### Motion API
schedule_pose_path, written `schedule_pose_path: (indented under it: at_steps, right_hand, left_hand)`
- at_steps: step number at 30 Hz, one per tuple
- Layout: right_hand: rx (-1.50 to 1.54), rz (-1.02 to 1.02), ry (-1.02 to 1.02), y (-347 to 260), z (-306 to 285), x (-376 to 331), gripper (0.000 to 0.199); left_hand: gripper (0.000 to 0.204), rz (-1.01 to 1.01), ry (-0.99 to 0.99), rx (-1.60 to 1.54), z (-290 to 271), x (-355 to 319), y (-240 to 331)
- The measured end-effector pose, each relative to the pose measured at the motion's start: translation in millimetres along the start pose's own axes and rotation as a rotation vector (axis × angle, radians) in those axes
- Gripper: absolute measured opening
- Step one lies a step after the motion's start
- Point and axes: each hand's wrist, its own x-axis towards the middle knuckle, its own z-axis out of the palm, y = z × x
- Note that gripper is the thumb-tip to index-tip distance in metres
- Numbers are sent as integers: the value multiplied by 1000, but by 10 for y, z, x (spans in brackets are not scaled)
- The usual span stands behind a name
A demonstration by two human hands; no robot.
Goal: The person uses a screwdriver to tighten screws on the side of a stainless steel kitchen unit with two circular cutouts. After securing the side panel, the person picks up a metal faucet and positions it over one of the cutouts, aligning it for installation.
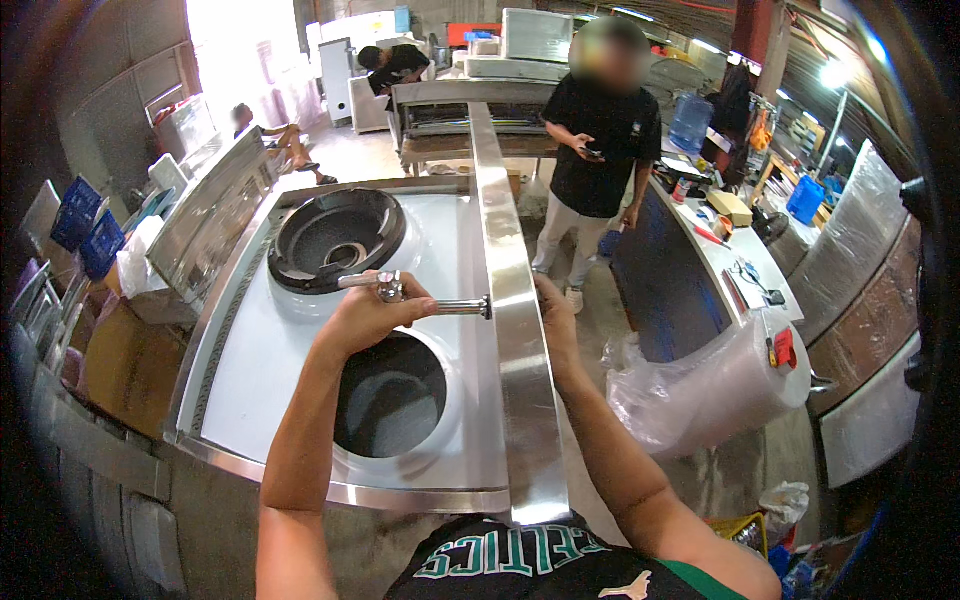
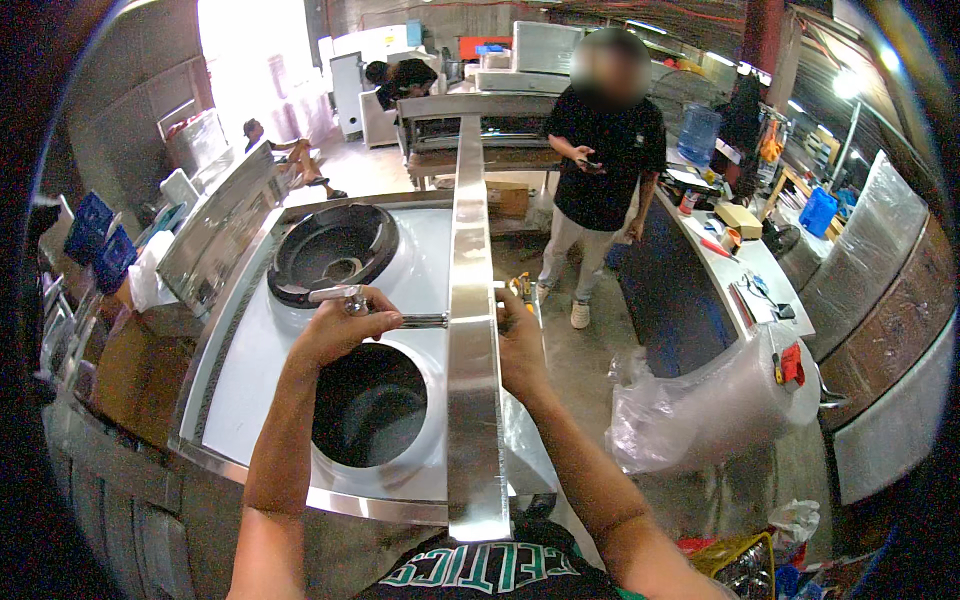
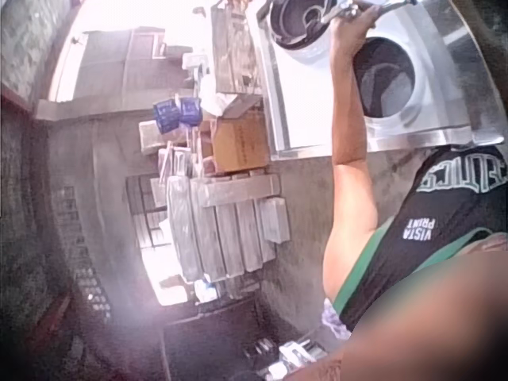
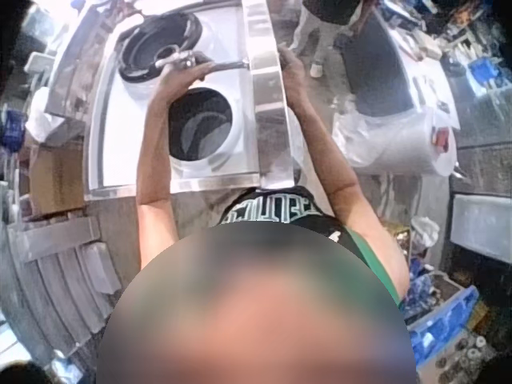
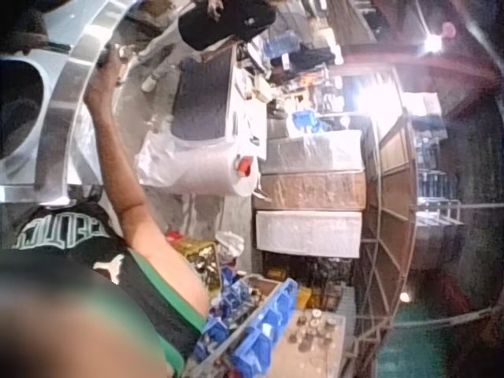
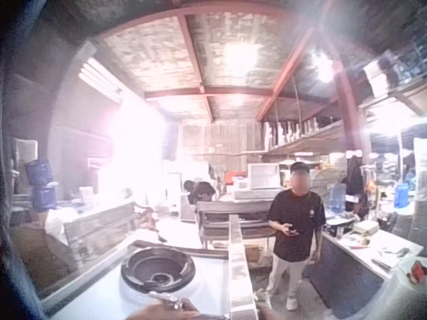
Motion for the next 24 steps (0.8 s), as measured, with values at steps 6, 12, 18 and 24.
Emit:
schedule_pose_path:
  at_steps: [6,12,18,24]
  right_hand:
    - [-129,-8,-60,23,-18,-28,32]
    - [-135,2,-120,-42,-69,-167,40]
    - [-60,38,-85,-17,-51,-101,42]
    - [-101,-14,-221,-100,-138,-23,35]
  left_hand:
    - [25,26,-15,-33,-1,8,-72]
    - [24,10,-18,-48,4,43,-140]
    - [22,-3,-21,-30,-5,15,-117]
    - [20,-9,-37,-46,-9,18,-124]
